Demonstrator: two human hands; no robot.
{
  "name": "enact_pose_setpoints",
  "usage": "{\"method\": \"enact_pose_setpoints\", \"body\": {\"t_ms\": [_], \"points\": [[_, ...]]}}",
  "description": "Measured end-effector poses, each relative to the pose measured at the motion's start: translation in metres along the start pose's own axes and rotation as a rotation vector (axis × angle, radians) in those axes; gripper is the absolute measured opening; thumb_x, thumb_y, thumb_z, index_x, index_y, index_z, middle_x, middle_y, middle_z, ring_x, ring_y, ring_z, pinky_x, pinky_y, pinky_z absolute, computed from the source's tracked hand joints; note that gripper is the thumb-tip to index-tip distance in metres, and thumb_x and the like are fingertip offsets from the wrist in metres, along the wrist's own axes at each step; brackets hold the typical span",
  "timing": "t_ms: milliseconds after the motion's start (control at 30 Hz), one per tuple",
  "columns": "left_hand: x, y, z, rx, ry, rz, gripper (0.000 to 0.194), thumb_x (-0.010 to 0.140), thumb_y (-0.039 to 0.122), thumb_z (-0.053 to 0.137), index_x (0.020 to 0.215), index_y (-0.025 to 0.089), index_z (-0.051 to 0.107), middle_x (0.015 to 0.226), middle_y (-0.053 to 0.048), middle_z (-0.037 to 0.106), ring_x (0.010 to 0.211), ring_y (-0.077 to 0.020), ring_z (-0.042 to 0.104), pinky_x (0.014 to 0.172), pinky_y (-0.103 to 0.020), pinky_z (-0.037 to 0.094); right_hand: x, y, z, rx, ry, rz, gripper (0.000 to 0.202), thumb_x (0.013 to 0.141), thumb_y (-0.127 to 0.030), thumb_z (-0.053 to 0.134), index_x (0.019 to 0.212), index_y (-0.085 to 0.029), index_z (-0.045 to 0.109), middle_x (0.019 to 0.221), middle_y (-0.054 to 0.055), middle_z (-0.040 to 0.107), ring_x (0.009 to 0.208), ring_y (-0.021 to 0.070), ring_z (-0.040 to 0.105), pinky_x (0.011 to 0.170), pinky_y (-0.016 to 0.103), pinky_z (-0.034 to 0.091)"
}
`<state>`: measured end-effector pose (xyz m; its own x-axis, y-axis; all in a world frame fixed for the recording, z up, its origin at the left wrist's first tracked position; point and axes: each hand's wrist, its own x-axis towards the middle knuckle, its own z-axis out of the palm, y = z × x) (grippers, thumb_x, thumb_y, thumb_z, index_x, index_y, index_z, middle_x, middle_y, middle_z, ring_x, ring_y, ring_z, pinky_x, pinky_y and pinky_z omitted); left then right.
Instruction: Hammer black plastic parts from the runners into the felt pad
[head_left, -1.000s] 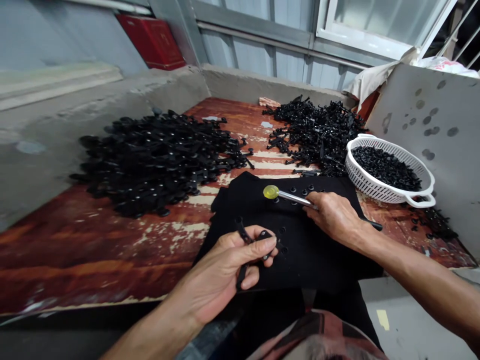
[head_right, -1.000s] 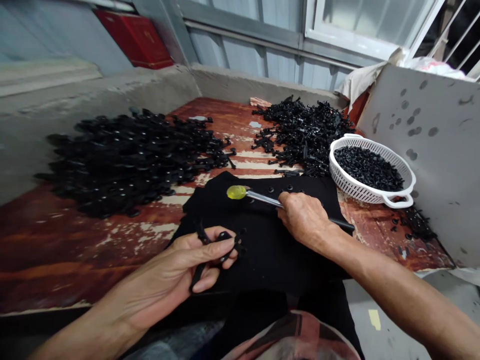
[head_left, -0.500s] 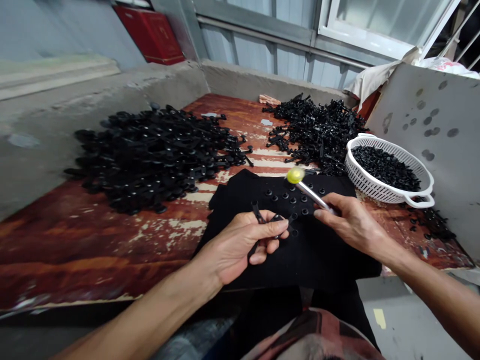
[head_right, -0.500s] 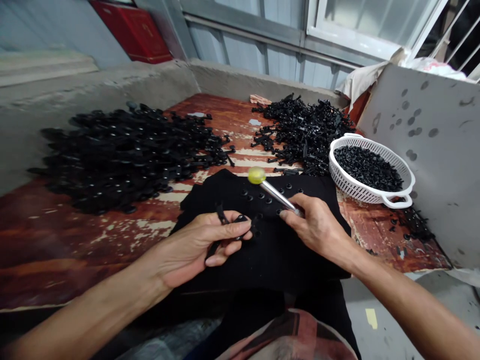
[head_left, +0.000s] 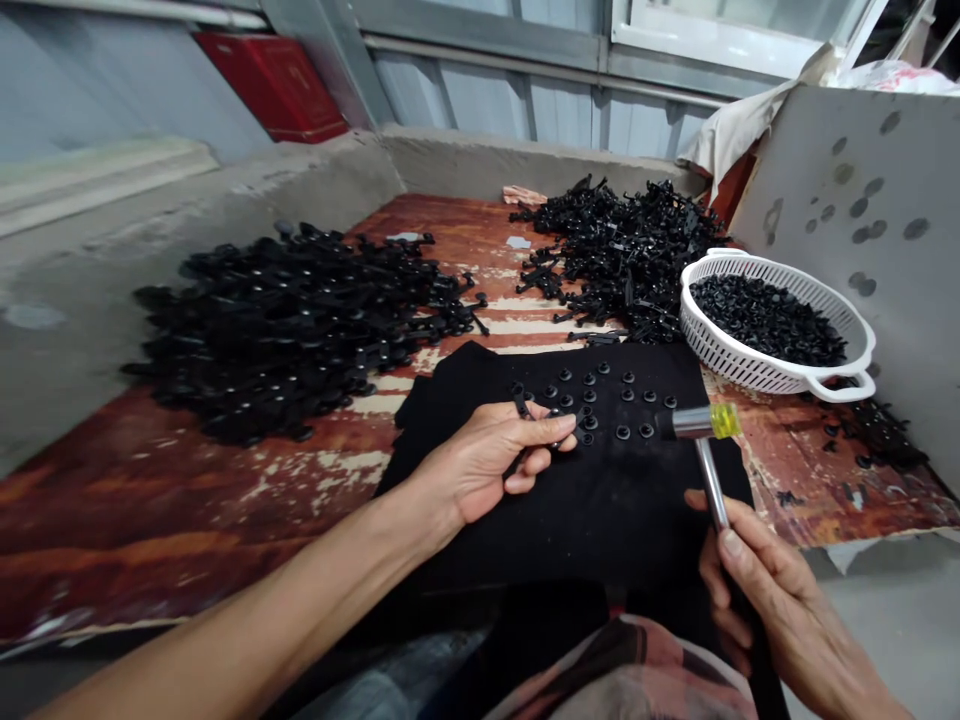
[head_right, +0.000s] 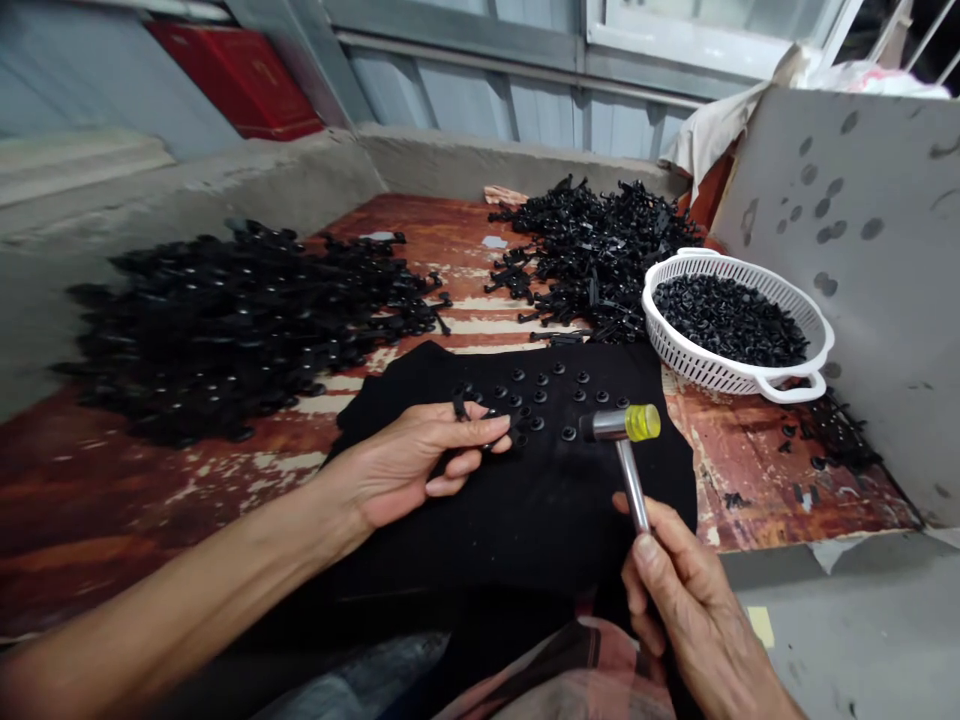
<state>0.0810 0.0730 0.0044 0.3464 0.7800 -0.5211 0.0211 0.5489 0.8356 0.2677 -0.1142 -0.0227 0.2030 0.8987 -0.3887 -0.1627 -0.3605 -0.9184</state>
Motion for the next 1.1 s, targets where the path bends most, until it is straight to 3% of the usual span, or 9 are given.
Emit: {"method": "enact_pose_setpoints", "body": {"t_ms": [233, 1100], "points": [[0.005, 0.002, 0.003, 0.031, 0.019, -0.009, 0.022, 0.068, 0.012, 0.076, 0.064, 0.013, 0.054, 0.061, -0.004, 0.066, 0.034, -0.0015, 0.037, 0.028, -0.010, 0.022, -0.007, 0.017, -0.003, 0.042, 0.032, 0.058, 0.055, 0.093, -0.058, 0.051, 0.139, -0.028, 0.046, 0.070, -0.005, 0.046, 0.045, 0.0072, 0.041, 0.039, 0.020, 0.041], [0.007, 0.003, 0.005, 0.053, 0.027, -0.046, 0.024, 0.065, 0.011, 0.077, 0.061, 0.014, 0.054, 0.060, -0.005, 0.065, 0.034, -0.0014, 0.037, 0.028, -0.011, 0.022, -0.005, 0.010, 0.000, 0.106, 0.016, 0.057, 0.056, 0.092, -0.057, 0.053, 0.136, -0.024, 0.044, 0.068, -0.007, 0.045, 0.045, 0.0059, 0.038, 0.038, 0.017, 0.040]]}}
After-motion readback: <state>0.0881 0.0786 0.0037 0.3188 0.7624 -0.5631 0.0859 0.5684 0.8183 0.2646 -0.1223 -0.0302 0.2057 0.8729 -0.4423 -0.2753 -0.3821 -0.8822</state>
